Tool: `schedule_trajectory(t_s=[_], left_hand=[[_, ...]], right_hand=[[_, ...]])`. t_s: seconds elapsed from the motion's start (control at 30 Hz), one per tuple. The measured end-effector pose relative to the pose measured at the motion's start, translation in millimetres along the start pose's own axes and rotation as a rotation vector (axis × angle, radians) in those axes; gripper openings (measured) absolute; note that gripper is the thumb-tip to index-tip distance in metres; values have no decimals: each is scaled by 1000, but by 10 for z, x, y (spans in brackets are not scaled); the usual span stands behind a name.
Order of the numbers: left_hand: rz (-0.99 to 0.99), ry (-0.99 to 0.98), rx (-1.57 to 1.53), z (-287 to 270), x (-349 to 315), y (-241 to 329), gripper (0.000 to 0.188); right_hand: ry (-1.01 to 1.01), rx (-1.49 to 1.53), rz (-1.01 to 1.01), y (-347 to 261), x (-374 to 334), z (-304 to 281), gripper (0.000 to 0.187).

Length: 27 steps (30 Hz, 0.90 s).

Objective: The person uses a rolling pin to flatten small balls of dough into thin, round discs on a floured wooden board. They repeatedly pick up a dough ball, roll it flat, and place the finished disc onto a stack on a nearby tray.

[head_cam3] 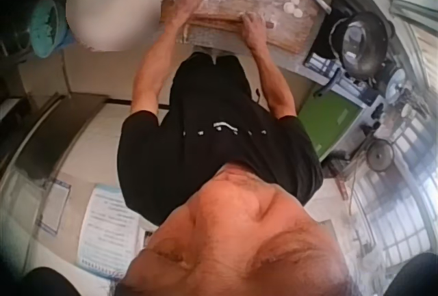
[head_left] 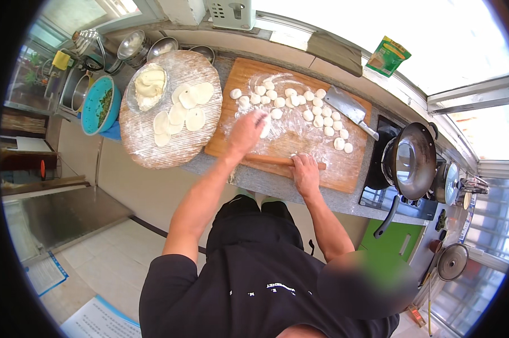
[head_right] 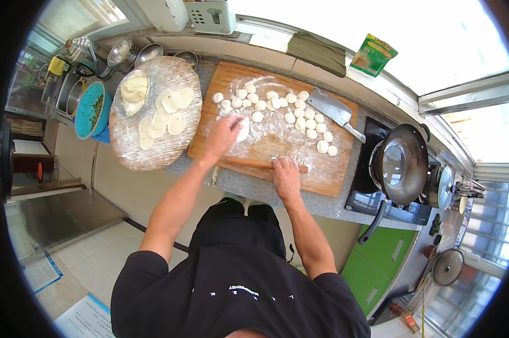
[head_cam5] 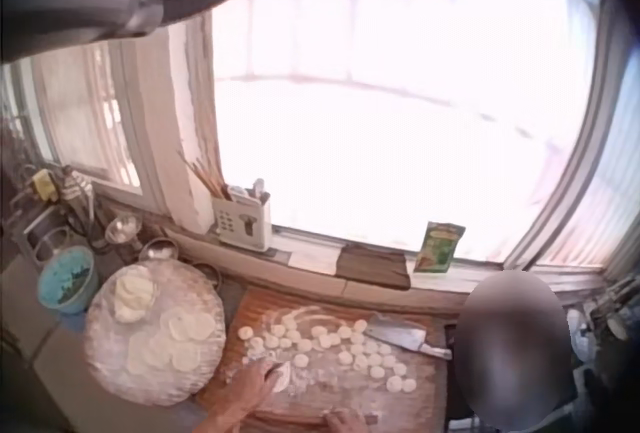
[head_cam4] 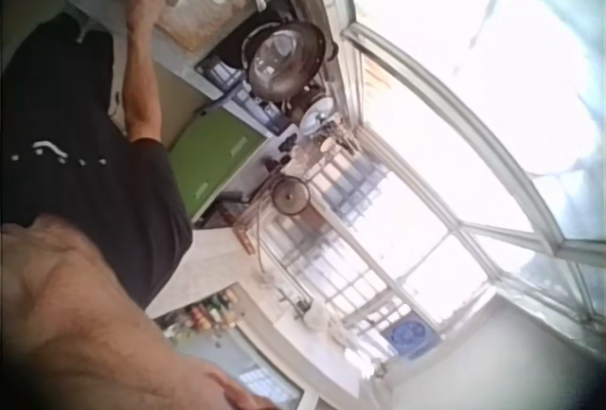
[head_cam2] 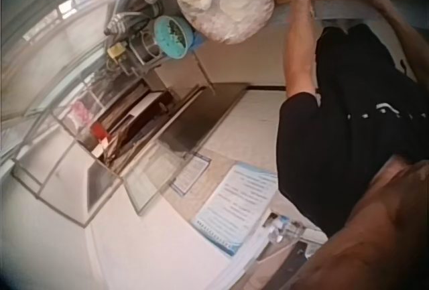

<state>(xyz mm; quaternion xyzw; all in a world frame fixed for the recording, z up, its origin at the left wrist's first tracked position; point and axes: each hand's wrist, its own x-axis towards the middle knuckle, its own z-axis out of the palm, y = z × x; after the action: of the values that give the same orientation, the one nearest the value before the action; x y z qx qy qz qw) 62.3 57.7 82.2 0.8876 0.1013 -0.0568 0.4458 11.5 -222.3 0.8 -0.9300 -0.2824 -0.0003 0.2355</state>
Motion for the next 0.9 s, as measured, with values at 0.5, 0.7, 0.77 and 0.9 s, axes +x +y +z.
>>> schedule_trajectory(t_s=[0.5, 0.7, 0.77, 0.9], left_hand=[[52, 141, 96, -226, 305, -65, 31], [25, 129, 234, 710, 799, -316, 29], [-42, 56, 290, 733, 812, -237, 32], [-51, -59, 122, 867, 818, -248, 37]], right_hand=[[57, 21, 33, -63, 62, 14, 37], [50, 6, 47, -65, 35, -39, 38], [48, 10, 66, -58, -55, -55, 36], [15, 23, 99, 0, -226, -144, 35]])
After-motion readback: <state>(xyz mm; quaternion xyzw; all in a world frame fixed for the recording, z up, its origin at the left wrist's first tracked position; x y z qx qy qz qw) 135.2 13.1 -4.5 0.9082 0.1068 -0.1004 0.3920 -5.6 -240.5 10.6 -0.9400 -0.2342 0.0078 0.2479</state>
